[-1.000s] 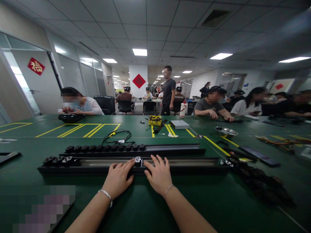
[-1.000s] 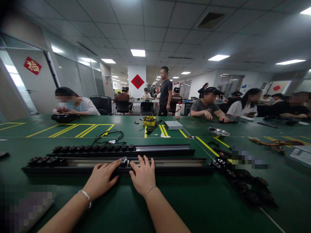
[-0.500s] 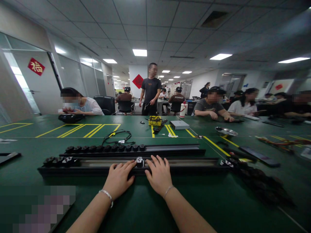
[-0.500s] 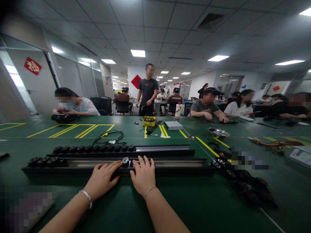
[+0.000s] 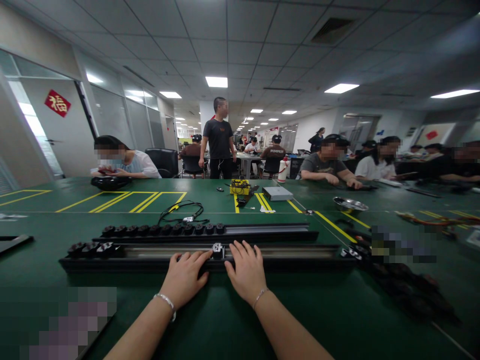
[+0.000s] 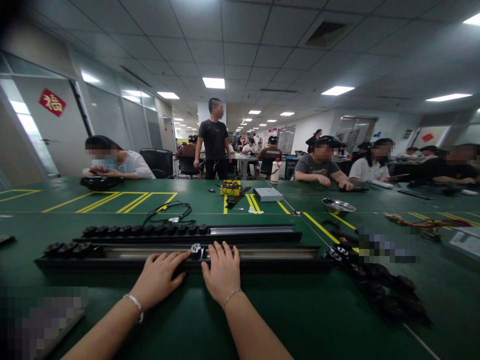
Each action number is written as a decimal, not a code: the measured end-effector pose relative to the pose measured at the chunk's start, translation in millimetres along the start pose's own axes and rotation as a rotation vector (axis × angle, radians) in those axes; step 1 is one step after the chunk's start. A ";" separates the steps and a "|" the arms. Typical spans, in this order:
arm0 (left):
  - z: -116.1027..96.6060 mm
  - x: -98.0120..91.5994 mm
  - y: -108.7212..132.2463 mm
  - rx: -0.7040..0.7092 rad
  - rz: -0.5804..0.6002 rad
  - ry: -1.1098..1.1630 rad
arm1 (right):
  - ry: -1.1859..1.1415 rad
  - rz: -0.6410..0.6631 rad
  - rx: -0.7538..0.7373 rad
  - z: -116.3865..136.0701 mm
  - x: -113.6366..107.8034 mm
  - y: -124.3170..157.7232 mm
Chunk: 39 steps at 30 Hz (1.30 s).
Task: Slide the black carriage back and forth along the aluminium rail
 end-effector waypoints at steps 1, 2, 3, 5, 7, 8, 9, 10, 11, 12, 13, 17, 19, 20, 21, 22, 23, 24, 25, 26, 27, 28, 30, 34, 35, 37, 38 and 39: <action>0.3 0.5 -0.1 -0.001 0.000 -0.004 | 0.001 0.001 0.005 0.8 -0.3 0.2; 0.7 1.0 -0.3 -0.004 0.002 -0.006 | 0.004 0.004 0.009 2.0 -0.5 0.5; 1.0 1.4 -0.5 -0.006 0.006 -0.006 | 0.008 0.008 0.011 3.6 -0.7 0.8; 1.0 1.8 -0.7 -0.007 0.012 -0.001 | 0.012 0.023 -0.003 8.4 -0.4 1.8; 0.8 1.1 -0.7 -0.007 0.013 0.004 | 0.010 0.051 -0.034 13.8 1.4 2.9; 0.5 0.6 -0.6 -0.006 0.011 0.005 | 0.007 0.063 -0.046 15.6 2.3 3.4; 0.4 -0.1 -0.4 -0.005 0.007 0.005 | 0.001 0.069 -0.053 16.6 2.8 3.8; 0.3 -0.8 -0.3 -0.005 0.002 0.004 | -0.008 0.070 -0.057 16.8 2.9 4.1; 0.0 -1.4 -0.1 -0.003 -0.002 0.004 | -0.019 0.068 -0.057 16.5 2.8 4.3; -0.2 -1.8 -0.1 -0.001 -0.006 0.004 | -0.031 0.061 -0.056 15.9 2.3 4.5; -0.5 -2.0 -0.1 0.001 -0.008 0.005 | -0.042 0.056 -0.060 15.8 2.1 4.6; -0.1 -0.4 -0.4 -0.008 0.011 -0.002 | -0.041 0.062 -0.098 19.4 3.9 5.7; 0.3 0.3 -0.4 -0.012 0.020 -0.003 | -0.023 0.091 -0.138 24.2 6.9 6.8; 0.3 0.3 -0.3 -0.011 0.021 -0.003 | -0.016 0.108 -0.154 26.4 8.4 7.4; 0.2 0.3 -0.1 -0.009 0.020 -0.001 | -0.014 0.123 -0.166 28.0 9.5 7.8; 0.2 0.2 0.1 -0.008 0.018 -0.001 | -0.016 0.133 -0.171 29.0 10.1 8.0; 0.2 -0.1 0.3 -0.007 0.015 -0.001 | -0.021 0.138 -0.169 29.3 10.2 7.9; 0.2 -0.1 0.5 -0.006 0.012 -0.002 | -0.030 0.139 -0.164 29.3 10.1 7.7; 0.3 0.0 0.6 -0.007 0.010 -0.002 | -0.040 0.137 -0.160 29.1 9.7 7.4; 0.3 0.2 0.7 -0.008 0.009 -0.001 | -0.052 0.134 -0.157 29.1 9.3 7.1; 0.3 0.5 0.6 -0.009 0.009 0.001 | -0.063 0.130 -0.156 29.2 9.0 6.7; 0.5 1.0 0.6 -0.011 0.010 0.004 | -0.073 0.126 -0.154 29.1 8.7 6.4; 0.7 1.8 0.4 -0.014 0.011 0.009 | -0.088 0.118 -0.149 28.5 8.5 6.0; 0.4 0.8 0.8 -0.006 -0.013 0.005 | -0.092 0.104 -0.146 27.9 7.4 6.0; 0.4 0.3 1.0 -0.004 -0.020 0.003 | -0.089 0.100 -0.147 28.0 6.8 6.2; 0.1 0.0 1.5 0.001 -0.024 0.002 | -0.077 0.091 -0.150 28.4 5.4 6.5; 0.1 0.1 1.6 0.002 -0.022 0.003 | -0.071 0.087 -0.152 28.8 4.9 6.6; 0.0 0.3 1.6 0.002 -0.019 0.003 | -0.068 0.082 -0.154 29.2 4.4 6.5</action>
Point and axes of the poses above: each hand's wrist, its own y-axis away from the middle knuckle, its own x-axis out of the palm, z = x × y, the point moved 10 cm from there along -y, towards the middle knuckle, and after that the axes turned 9 degrees about -y, right-handed, at the moved point
